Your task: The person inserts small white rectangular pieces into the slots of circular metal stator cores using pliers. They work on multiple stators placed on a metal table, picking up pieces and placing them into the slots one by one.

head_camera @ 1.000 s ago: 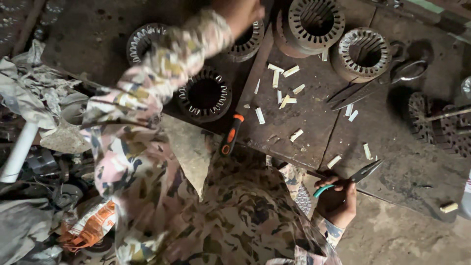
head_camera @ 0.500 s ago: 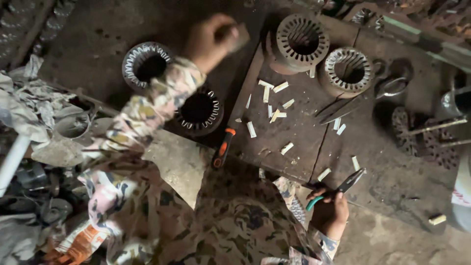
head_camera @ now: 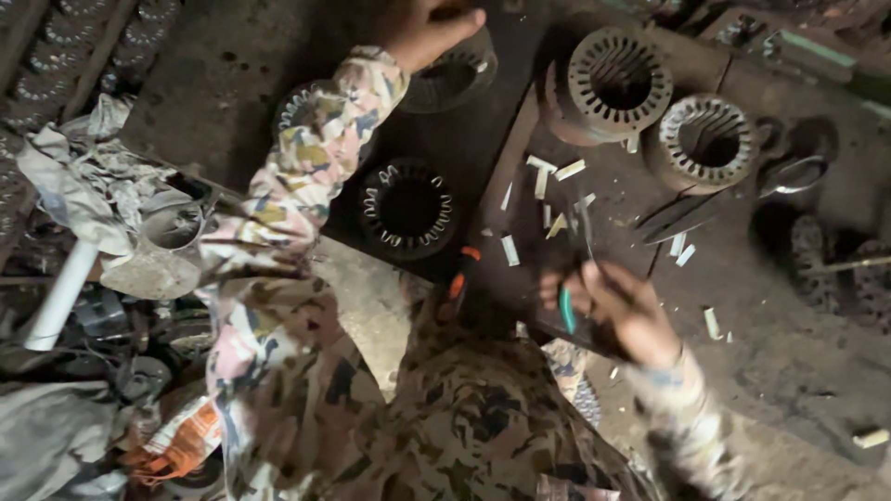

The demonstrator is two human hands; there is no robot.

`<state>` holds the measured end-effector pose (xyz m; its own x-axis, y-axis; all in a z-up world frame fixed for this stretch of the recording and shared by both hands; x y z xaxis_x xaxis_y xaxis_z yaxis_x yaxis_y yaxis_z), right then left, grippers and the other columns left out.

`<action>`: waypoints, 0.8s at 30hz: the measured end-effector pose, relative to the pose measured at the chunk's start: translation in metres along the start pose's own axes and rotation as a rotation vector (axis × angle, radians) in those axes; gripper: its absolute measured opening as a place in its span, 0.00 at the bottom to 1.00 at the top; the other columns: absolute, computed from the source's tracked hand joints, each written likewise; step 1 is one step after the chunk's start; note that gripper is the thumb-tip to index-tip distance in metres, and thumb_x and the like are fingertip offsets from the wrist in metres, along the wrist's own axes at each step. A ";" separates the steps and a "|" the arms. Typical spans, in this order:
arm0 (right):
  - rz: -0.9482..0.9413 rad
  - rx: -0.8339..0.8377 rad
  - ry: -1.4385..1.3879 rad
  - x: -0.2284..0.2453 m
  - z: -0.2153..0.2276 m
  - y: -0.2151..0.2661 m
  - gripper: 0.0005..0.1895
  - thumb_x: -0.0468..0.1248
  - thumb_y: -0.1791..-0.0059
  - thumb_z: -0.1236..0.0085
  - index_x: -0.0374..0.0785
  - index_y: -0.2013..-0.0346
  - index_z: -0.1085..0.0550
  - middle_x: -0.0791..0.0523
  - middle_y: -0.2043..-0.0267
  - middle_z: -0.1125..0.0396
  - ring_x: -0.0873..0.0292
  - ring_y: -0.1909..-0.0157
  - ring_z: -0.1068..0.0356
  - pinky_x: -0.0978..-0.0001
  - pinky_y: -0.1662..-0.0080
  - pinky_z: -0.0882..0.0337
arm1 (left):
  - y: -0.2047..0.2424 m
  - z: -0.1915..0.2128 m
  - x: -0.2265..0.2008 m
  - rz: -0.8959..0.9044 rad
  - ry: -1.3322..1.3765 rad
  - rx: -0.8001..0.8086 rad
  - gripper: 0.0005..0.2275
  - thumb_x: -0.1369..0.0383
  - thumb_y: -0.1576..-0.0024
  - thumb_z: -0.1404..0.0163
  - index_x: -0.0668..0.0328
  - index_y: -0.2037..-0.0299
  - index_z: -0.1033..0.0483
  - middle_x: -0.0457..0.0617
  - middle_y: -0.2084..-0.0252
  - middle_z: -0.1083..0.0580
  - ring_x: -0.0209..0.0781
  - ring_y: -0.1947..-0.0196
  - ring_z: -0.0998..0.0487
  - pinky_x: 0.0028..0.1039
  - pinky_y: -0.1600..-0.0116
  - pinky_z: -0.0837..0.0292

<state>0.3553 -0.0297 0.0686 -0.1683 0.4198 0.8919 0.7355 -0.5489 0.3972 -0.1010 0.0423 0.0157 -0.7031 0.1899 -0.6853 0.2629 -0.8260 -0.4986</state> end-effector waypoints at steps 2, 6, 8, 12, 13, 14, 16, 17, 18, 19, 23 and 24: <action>-0.048 0.026 0.107 0.021 -0.005 -0.034 0.20 0.44 0.44 0.55 0.29 0.51 0.26 0.44 0.51 0.25 0.48 0.51 0.24 0.59 0.48 0.23 | -0.002 -0.003 -0.006 0.116 -0.002 0.033 0.20 0.47 0.41 0.43 0.58 0.56 0.18 0.49 0.66 0.19 0.43 0.66 0.18 0.34 0.60 0.25; -0.103 0.075 0.166 0.049 -0.022 -0.101 0.24 0.49 0.44 0.54 0.27 0.50 0.28 0.46 0.49 0.25 0.49 0.51 0.23 0.57 0.50 0.23 | -0.007 -0.007 0.001 0.159 -0.012 0.075 0.20 0.47 0.42 0.43 0.55 0.57 0.17 0.44 0.67 0.18 0.38 0.68 0.18 0.31 0.62 0.25; -0.170 0.160 0.120 0.054 -0.027 -0.130 0.25 0.50 0.44 0.54 0.28 0.50 0.29 0.47 0.49 0.26 0.51 0.49 0.23 0.57 0.47 0.22 | -0.013 -0.010 0.008 0.162 0.070 0.162 0.18 0.49 0.41 0.44 0.55 0.56 0.17 0.45 0.65 0.18 0.39 0.65 0.17 0.31 0.58 0.24; -0.103 0.146 0.079 0.038 -0.028 -0.165 0.22 0.48 0.44 0.52 0.30 0.50 0.30 0.46 0.54 0.27 0.48 0.53 0.23 0.50 0.51 0.21 | -0.019 -0.012 0.020 0.054 0.066 0.155 0.19 0.51 0.40 0.42 0.58 0.51 0.17 0.50 0.57 0.18 0.43 0.58 0.19 0.35 0.54 0.26; -0.094 0.113 0.112 0.034 -0.026 -0.173 0.20 0.48 0.44 0.53 0.31 0.51 0.30 0.47 0.55 0.26 0.49 0.55 0.22 0.52 0.53 0.21 | -0.019 -0.012 0.022 0.067 0.090 0.151 0.20 0.50 0.41 0.43 0.59 0.52 0.17 0.50 0.58 0.18 0.43 0.59 0.17 0.35 0.55 0.25; -0.083 0.079 0.143 0.030 -0.025 -0.181 0.19 0.47 0.44 0.53 0.33 0.51 0.29 0.47 0.57 0.26 0.49 0.56 0.22 0.53 0.55 0.20 | -0.020 -0.013 0.023 0.078 0.114 0.148 0.20 0.50 0.42 0.43 0.59 0.54 0.17 0.50 0.59 0.17 0.42 0.60 0.16 0.34 0.55 0.24; 0.021 0.054 0.295 0.026 -0.023 -0.194 0.19 0.47 0.43 0.51 0.30 0.55 0.28 0.48 0.60 0.26 0.51 0.61 0.22 0.57 0.60 0.20 | -0.021 -0.013 0.026 0.133 0.087 0.181 0.21 0.48 0.43 0.44 0.60 0.57 0.16 0.51 0.62 0.17 0.42 0.62 0.16 0.33 0.55 0.23; 0.069 0.040 0.370 0.025 -0.021 -0.198 0.19 0.46 0.42 0.51 0.29 0.56 0.27 0.48 0.61 0.26 0.52 0.63 0.23 0.59 0.62 0.20 | -0.021 -0.014 0.027 0.176 0.037 0.217 0.21 0.47 0.43 0.44 0.59 0.58 0.15 0.51 0.64 0.18 0.42 0.63 0.16 0.33 0.55 0.24; 0.054 0.011 0.390 0.024 -0.020 -0.202 0.19 0.46 0.43 0.50 0.30 0.57 0.27 0.49 0.63 0.26 0.53 0.65 0.23 0.60 0.64 0.20 | -0.021 -0.015 0.028 0.218 -0.013 0.252 0.22 0.46 0.43 0.44 0.59 0.60 0.15 0.52 0.66 0.18 0.43 0.64 0.16 0.32 0.55 0.24; 0.038 -0.018 0.410 0.024 -0.019 -0.205 0.18 0.46 0.43 0.49 0.30 0.58 0.27 0.50 0.64 0.26 0.55 0.66 0.23 0.61 0.67 0.21 | -0.021 -0.016 0.028 0.205 0.023 0.238 0.22 0.46 0.43 0.44 0.59 0.61 0.15 0.51 0.67 0.18 0.42 0.65 0.16 0.32 0.56 0.24; -0.006 -0.125 0.470 0.033 -0.019 -0.204 0.17 0.47 0.44 0.47 0.34 0.60 0.27 0.54 0.68 0.28 0.59 0.70 0.25 0.62 0.71 0.24 | -0.024 -0.016 0.030 0.233 0.069 0.233 0.22 0.46 0.45 0.44 0.61 0.63 0.15 0.50 0.68 0.18 0.41 0.67 0.16 0.31 0.59 0.24; 0.003 -0.131 0.489 0.035 -0.020 -0.201 0.16 0.47 0.44 0.47 0.34 0.61 0.27 0.55 0.68 0.28 0.60 0.70 0.26 0.63 0.71 0.24 | -0.023 -0.017 0.031 0.263 0.058 0.244 0.22 0.46 0.45 0.44 0.61 0.62 0.15 0.50 0.67 0.18 0.40 0.66 0.16 0.30 0.58 0.24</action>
<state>0.1885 0.0806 0.0242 -0.4776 0.0475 0.8773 0.6531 -0.6488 0.3906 -0.1182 0.0762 -0.0031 -0.5920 -0.0217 -0.8057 0.2590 -0.9517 -0.1647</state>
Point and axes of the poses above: each hand's wrist, its own y-axis away from the middle knuckle, its own z-axis out of the back of the hand, x = y × z, the point moved 1 cm from there along -y, towards the middle knuckle
